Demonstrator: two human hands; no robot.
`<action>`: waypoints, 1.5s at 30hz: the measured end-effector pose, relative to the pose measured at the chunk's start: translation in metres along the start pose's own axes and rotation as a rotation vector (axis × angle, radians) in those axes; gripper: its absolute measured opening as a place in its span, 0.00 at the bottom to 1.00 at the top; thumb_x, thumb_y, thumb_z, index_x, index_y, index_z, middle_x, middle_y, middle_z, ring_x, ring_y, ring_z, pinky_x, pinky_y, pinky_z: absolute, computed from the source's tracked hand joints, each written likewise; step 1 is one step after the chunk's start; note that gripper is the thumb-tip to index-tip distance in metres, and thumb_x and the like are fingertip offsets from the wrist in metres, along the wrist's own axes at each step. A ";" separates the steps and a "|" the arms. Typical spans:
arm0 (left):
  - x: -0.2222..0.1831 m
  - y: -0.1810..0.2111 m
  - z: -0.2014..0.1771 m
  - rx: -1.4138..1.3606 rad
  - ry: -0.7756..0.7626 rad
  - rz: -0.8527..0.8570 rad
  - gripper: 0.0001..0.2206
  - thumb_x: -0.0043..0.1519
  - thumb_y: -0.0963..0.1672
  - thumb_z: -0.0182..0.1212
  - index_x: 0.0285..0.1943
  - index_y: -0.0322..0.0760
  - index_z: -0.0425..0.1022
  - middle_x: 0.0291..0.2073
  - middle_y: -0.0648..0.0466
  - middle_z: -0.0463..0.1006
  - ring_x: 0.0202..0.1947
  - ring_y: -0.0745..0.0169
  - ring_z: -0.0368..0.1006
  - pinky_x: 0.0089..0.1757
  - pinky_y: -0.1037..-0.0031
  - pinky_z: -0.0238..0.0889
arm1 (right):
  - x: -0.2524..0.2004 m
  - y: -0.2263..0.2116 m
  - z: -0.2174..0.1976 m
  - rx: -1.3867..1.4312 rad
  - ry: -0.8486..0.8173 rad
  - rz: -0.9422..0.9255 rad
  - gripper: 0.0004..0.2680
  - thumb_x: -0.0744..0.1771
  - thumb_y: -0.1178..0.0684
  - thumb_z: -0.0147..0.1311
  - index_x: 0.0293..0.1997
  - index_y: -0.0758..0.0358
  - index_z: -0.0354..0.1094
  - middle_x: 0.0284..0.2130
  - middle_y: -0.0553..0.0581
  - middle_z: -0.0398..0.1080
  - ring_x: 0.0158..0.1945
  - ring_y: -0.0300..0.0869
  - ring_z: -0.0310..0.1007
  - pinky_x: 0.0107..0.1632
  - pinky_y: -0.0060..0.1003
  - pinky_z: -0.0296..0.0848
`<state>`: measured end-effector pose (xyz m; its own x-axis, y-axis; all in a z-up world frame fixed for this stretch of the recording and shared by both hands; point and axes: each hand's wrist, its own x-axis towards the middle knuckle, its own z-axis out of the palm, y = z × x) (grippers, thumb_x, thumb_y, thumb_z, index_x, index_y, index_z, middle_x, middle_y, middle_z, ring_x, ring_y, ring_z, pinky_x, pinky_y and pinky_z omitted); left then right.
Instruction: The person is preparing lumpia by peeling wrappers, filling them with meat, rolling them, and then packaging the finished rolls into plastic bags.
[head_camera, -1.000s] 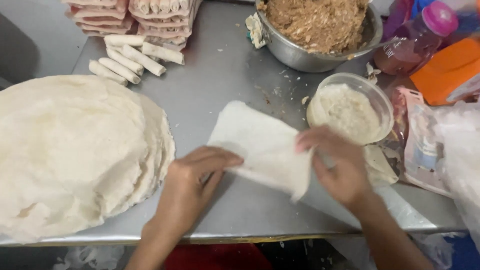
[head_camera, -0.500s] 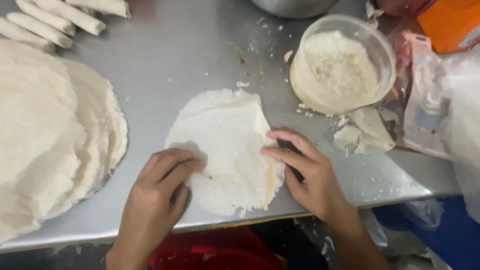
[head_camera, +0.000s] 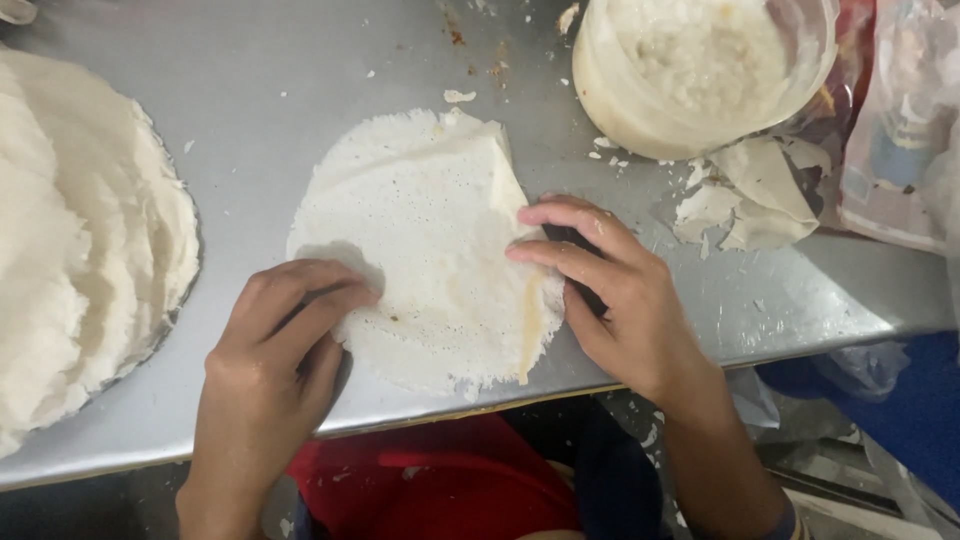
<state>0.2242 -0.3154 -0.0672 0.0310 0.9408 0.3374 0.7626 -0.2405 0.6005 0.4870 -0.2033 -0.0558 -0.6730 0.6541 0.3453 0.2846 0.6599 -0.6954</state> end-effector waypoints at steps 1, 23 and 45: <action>0.000 0.000 0.000 -0.001 0.002 0.001 0.22 0.53 0.27 0.49 0.50 0.34 0.78 0.50 0.50 0.76 0.56 0.47 0.70 0.52 0.66 0.68 | -0.001 0.001 0.000 -0.011 -0.001 -0.007 0.17 0.66 0.75 0.40 0.56 0.68 0.70 0.58 0.66 0.66 0.67 0.56 0.65 0.67 0.47 0.71; 0.000 0.003 0.000 0.006 0.019 -0.014 0.22 0.55 0.27 0.49 0.50 0.33 0.80 0.50 0.49 0.77 0.55 0.47 0.71 0.45 0.72 0.69 | -0.003 0.006 0.002 -0.016 0.010 -0.012 0.18 0.65 0.77 0.40 0.56 0.67 0.70 0.58 0.65 0.66 0.66 0.55 0.67 0.62 0.41 0.74; 0.001 0.004 -0.001 -0.009 0.031 0.004 0.21 0.57 0.26 0.50 0.50 0.32 0.81 0.49 0.47 0.77 0.55 0.46 0.72 0.52 0.69 0.70 | -0.003 0.007 0.001 -0.010 0.003 0.001 0.19 0.65 0.77 0.41 0.56 0.66 0.71 0.58 0.64 0.66 0.67 0.55 0.66 0.63 0.41 0.75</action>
<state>0.2268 -0.3160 -0.0639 0.0136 0.9321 0.3619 0.7565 -0.2463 0.6059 0.4904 -0.2012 -0.0619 -0.6710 0.6556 0.3464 0.2921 0.6631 -0.6891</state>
